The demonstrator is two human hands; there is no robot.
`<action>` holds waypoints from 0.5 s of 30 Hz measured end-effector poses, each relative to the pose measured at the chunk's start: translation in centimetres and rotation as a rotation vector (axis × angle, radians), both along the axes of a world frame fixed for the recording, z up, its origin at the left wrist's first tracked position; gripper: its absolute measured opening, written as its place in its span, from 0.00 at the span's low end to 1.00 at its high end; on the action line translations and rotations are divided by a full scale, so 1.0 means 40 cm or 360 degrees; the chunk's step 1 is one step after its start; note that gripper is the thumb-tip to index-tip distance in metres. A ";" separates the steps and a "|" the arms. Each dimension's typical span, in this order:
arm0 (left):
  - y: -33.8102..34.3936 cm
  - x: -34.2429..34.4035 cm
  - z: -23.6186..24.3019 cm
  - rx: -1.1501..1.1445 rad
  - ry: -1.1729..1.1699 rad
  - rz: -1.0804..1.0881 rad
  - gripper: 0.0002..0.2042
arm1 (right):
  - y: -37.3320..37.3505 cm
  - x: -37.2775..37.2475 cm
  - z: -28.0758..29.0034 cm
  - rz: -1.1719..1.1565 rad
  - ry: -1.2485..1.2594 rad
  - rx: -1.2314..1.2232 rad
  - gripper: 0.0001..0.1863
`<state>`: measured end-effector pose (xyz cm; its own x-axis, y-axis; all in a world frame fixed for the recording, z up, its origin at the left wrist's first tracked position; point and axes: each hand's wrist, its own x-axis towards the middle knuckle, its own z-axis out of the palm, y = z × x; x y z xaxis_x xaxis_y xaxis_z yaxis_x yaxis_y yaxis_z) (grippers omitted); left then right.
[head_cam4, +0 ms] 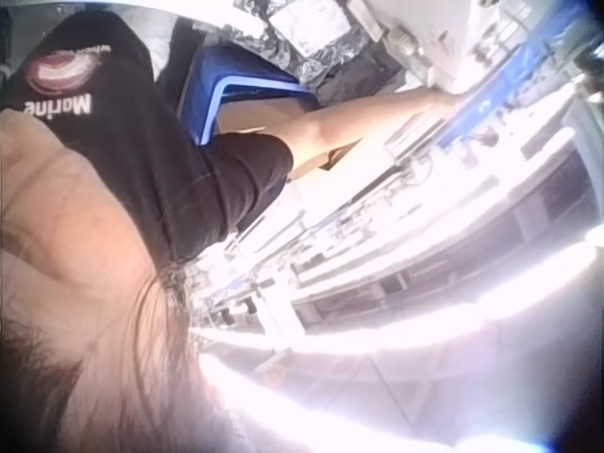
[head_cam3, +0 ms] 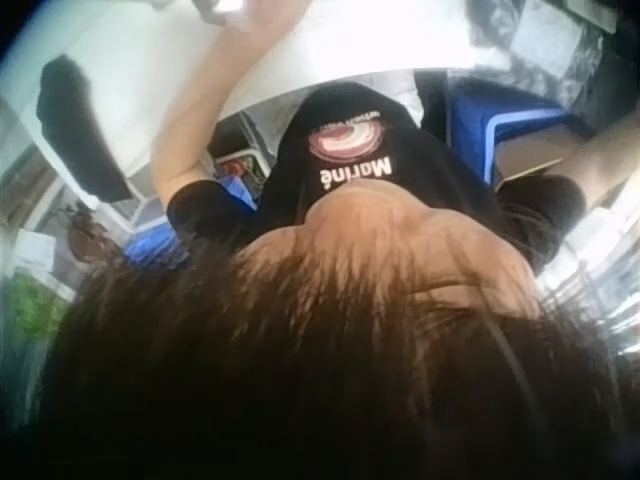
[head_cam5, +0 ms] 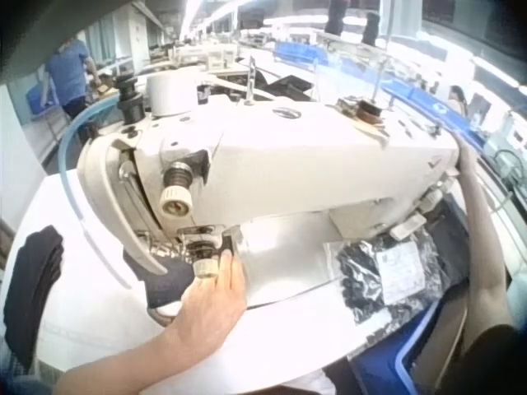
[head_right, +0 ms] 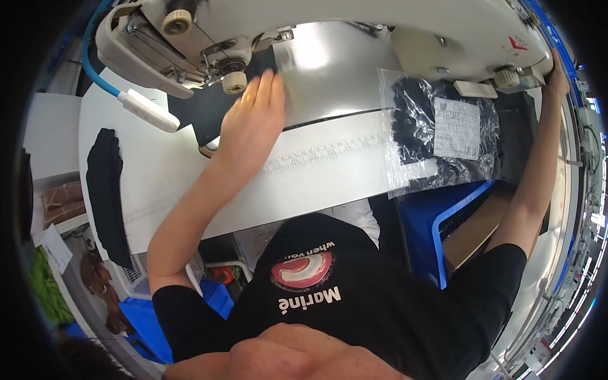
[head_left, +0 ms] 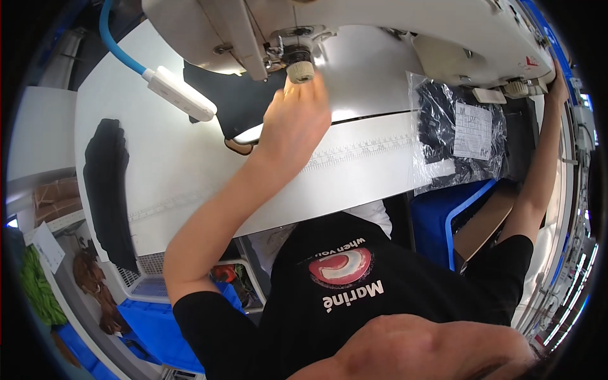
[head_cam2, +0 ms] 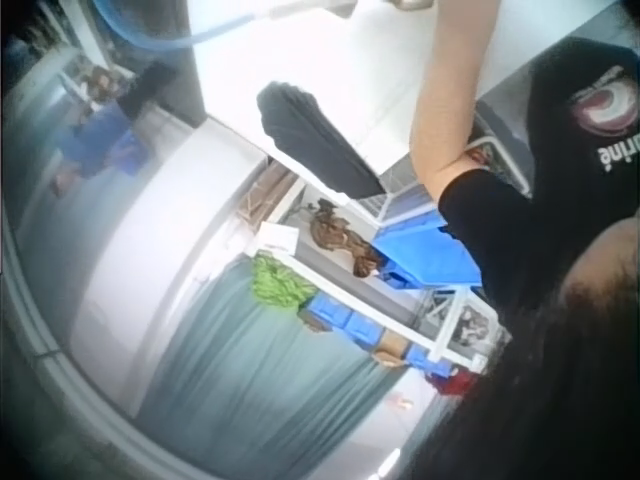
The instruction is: Sewing a zipper into a precut leather or fabric panel using an industrial sewing machine.
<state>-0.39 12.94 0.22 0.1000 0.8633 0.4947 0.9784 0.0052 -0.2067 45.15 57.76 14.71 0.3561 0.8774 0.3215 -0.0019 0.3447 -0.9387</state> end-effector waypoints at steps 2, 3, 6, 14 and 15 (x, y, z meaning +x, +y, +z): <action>0.084 0.012 0.011 -0.0237 0.0323 0.0225 0.08 | -0.008 -0.003 -0.015 -0.0011 -0.0099 0.0110 0.26; 0.112 0.012 0.014 -0.0242 0.0318 0.0224 0.08 | -0.015 -0.006 -0.021 -0.0096 -0.0158 0.0071 0.26; 0.125 -0.003 0.012 -0.0647 0.0237 0.0297 0.06 | -0.032 -0.015 -0.013 -0.0127 -0.0241 0.0040 0.26; -0.163 -0.108 -0.037 0.0007 -0.0684 -0.0553 0.16 | -0.015 0.004 0.038 0.0073 -0.0960 -0.0185 0.24; -0.173 -0.115 -0.038 -0.0073 -0.0691 -0.0573 0.16 | -0.013 0.006 0.039 0.0053 -0.0836 -0.0217 0.24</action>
<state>-4.98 6.00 -1.29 0.1879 0.8341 0.5186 0.9121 -0.3441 0.2230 45.41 57.25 16.29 0.1497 0.9315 0.3315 0.4709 0.2276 -0.8523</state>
